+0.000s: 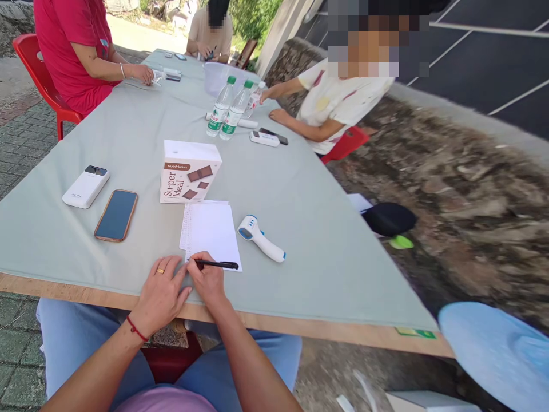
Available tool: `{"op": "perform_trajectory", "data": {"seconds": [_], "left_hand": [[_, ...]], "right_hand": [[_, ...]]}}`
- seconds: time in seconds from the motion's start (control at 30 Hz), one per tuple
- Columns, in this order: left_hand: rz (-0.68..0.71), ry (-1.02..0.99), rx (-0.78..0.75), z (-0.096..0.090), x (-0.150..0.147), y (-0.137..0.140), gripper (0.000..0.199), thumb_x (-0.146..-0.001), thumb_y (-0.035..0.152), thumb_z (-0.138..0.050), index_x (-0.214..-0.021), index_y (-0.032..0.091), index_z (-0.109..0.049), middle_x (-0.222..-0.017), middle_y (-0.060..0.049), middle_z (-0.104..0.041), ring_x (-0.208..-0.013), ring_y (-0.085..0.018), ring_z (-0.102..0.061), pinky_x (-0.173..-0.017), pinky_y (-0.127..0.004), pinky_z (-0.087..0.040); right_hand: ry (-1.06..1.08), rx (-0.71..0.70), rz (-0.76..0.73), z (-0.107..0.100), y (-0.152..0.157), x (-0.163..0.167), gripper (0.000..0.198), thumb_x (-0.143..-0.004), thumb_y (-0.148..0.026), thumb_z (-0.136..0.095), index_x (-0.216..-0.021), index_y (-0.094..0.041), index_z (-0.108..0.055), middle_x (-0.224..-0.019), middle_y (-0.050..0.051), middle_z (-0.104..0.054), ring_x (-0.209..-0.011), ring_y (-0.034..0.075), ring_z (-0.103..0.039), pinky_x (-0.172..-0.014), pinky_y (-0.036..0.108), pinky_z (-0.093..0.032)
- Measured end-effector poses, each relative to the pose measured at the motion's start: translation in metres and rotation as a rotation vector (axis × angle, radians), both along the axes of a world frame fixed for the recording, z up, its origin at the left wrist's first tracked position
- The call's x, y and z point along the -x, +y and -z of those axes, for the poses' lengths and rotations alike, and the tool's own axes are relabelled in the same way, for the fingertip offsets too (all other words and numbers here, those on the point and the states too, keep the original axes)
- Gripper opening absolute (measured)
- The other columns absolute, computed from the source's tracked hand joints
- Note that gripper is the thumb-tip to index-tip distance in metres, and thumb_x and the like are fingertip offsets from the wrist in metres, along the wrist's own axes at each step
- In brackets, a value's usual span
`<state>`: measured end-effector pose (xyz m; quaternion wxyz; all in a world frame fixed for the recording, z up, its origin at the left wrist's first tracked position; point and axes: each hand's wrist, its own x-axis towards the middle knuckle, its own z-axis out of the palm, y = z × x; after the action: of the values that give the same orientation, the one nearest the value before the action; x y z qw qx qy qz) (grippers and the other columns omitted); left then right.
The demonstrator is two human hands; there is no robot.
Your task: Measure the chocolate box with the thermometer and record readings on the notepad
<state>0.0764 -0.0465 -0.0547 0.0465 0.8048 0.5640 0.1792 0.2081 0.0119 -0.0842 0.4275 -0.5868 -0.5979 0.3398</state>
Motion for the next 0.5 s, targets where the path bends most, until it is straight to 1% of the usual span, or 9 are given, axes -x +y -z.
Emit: {"op": "perform_trajectory", "data": {"seconds": [0.17,0.5], "left_hand": [[-0.002,-0.006,-0.001,-0.0004,-0.0004,0.0003,0.039,-0.09,0.029,-0.054,-0.126,0.015,-0.05,-0.127,-0.014,-0.054,-0.121,-0.029,-0.049,-0.108,-0.05,-0.035],[-0.002,-0.005,0.003,-0.0023,-0.0004,0.0005,0.039,-0.089,0.028,-0.055,-0.125,0.014,-0.05,-0.127,-0.014,-0.054,-0.122,-0.029,-0.048,-0.108,-0.048,-0.035]], "right_hand": [[0.004,0.008,-0.008,0.0,-0.0001,0.0002,0.017,-0.071,-0.037,-0.053,-0.066,-0.022,-0.059,-0.059,-0.001,-0.061,-0.056,0.016,-0.053,-0.058,0.029,-0.045],[0.026,0.013,-0.002,-0.0001,-0.0006,-0.0005,0.017,-0.071,-0.037,-0.053,-0.065,-0.022,-0.059,-0.059,-0.001,-0.06,-0.058,0.016,-0.053,-0.058,0.029,-0.045]]}}
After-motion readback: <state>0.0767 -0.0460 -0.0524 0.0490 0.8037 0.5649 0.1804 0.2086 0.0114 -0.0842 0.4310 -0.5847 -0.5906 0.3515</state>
